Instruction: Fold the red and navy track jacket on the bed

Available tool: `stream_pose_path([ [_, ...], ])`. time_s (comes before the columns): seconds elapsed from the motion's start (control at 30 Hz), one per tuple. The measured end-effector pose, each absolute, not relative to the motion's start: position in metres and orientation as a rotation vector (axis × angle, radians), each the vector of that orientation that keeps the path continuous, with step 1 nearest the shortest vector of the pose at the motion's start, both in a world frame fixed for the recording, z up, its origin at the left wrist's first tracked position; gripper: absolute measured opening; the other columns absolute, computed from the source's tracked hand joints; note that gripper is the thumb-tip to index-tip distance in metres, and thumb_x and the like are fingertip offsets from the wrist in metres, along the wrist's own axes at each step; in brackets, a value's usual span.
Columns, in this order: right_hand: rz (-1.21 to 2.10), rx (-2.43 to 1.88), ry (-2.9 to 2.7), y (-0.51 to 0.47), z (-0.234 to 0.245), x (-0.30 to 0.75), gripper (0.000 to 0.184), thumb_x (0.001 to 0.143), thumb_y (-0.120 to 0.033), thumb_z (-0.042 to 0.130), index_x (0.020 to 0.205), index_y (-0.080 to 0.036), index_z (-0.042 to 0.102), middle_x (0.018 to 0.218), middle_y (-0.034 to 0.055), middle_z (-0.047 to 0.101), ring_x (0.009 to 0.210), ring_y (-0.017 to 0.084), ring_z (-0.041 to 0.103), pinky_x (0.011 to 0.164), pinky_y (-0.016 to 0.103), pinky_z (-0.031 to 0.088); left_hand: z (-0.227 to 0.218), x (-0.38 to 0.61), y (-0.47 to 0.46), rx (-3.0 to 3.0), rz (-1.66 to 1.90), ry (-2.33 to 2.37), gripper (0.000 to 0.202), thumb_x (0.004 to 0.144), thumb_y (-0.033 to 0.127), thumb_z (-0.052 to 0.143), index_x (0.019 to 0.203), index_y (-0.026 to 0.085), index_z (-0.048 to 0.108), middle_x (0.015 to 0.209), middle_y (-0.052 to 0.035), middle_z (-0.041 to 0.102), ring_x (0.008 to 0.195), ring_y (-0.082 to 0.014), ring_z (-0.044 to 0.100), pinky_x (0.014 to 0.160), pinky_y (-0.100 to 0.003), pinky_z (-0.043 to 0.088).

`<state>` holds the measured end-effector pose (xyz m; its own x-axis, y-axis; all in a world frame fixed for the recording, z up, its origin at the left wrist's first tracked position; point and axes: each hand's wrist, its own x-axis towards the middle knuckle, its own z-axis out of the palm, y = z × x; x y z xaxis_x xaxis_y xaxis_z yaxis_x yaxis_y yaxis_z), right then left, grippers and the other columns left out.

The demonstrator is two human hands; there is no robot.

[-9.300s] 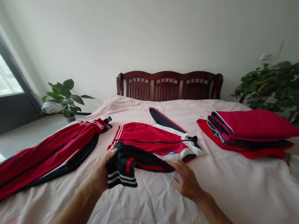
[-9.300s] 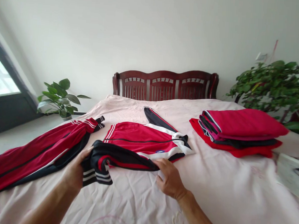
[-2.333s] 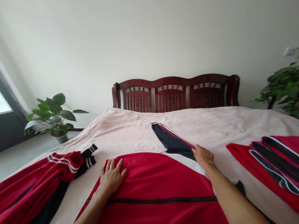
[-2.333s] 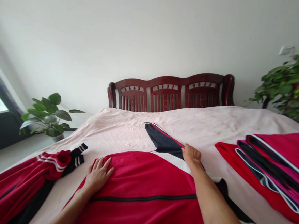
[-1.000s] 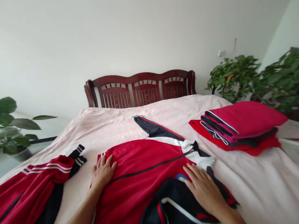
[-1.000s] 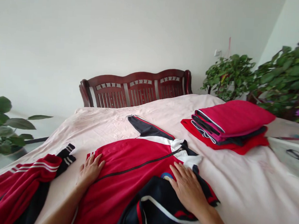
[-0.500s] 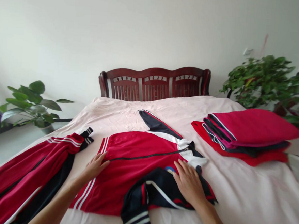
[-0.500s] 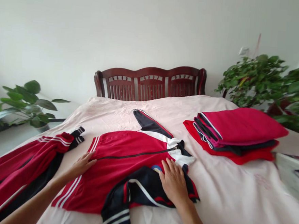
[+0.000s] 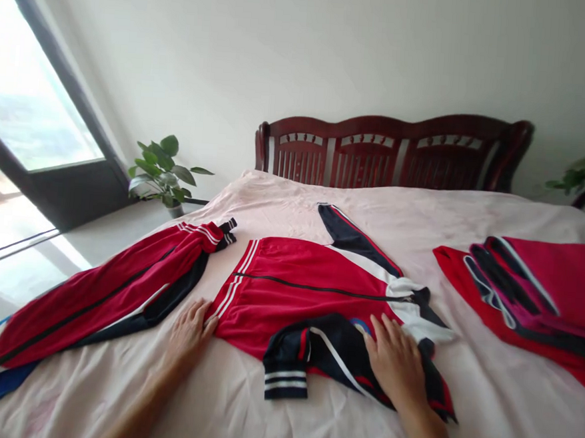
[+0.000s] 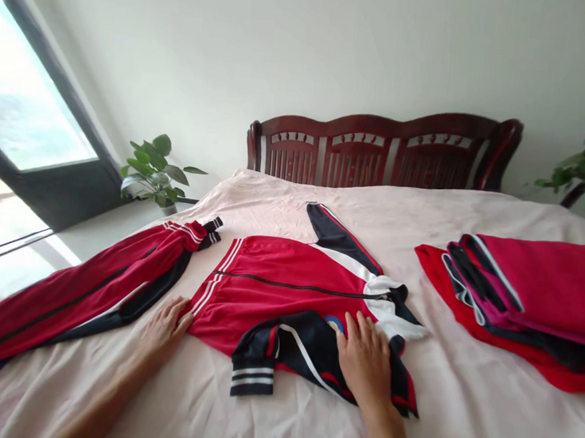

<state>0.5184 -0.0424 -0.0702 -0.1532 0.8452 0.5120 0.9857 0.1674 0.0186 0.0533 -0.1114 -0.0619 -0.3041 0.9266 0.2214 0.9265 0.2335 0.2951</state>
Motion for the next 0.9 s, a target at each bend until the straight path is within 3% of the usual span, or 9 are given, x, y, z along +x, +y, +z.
stream_pose_path([
  [0.27,-0.552,-1.686,-2.080,-0.042,-0.073,0.523,0.051,0.101,-0.040,0.031,0.132,-0.012,0.061,0.138,0.0204,0.059,0.123,0.034,0.058,0.099,0.051,0.046,-0.056,0.051,-0.113,1.790,0.860,2.408,0.038,0.093,0.046,0.044,0.113,0.019,0.062,0.130,-0.0128,0.064,0.126,-0.0262,0.057,0.110,-0.044,0.042],
  [0.53,-0.502,-1.703,-2.065,-0.038,-0.077,0.524,0.052,0.101,-0.042,0.031,0.131,-0.014,0.063,0.138,0.0188,0.060,0.124,0.034,0.057,0.100,0.052,0.045,-0.054,0.055,-0.115,1.707,0.870,2.496,0.031,0.095,0.043,0.043,0.107,0.020,0.059,0.124,-0.0118,0.063,0.119,-0.0249,0.059,0.104,-0.040,0.044],
  [0.7,-0.346,-1.688,-2.021,-0.036,-0.075,0.526,0.048,0.100,-0.036,0.032,0.123,-0.013,0.068,0.132,0.0161,0.065,0.123,0.030,0.059,0.102,0.048,0.046,-0.050,0.055,-0.115,1.708,0.828,2.501,0.035,0.093,0.047,0.045,0.097,0.017,0.062,0.113,-0.0122,0.064,0.106,-0.0249,0.063,0.096,-0.037,0.047],
  [0.9,-0.112,-1.586,-1.936,-0.049,-0.049,0.518,0.044,0.099,-0.030,0.032,0.114,-0.014,0.071,0.113,0.0135,0.074,0.106,0.026,0.069,0.095,0.043,0.052,-0.045,0.051,-0.115,1.690,0.824,2.468,0.045,0.088,0.056,0.043,0.093,0.018,0.066,0.111,-0.0117,0.066,0.100,-0.0264,0.065,0.089,-0.036,0.048],
])
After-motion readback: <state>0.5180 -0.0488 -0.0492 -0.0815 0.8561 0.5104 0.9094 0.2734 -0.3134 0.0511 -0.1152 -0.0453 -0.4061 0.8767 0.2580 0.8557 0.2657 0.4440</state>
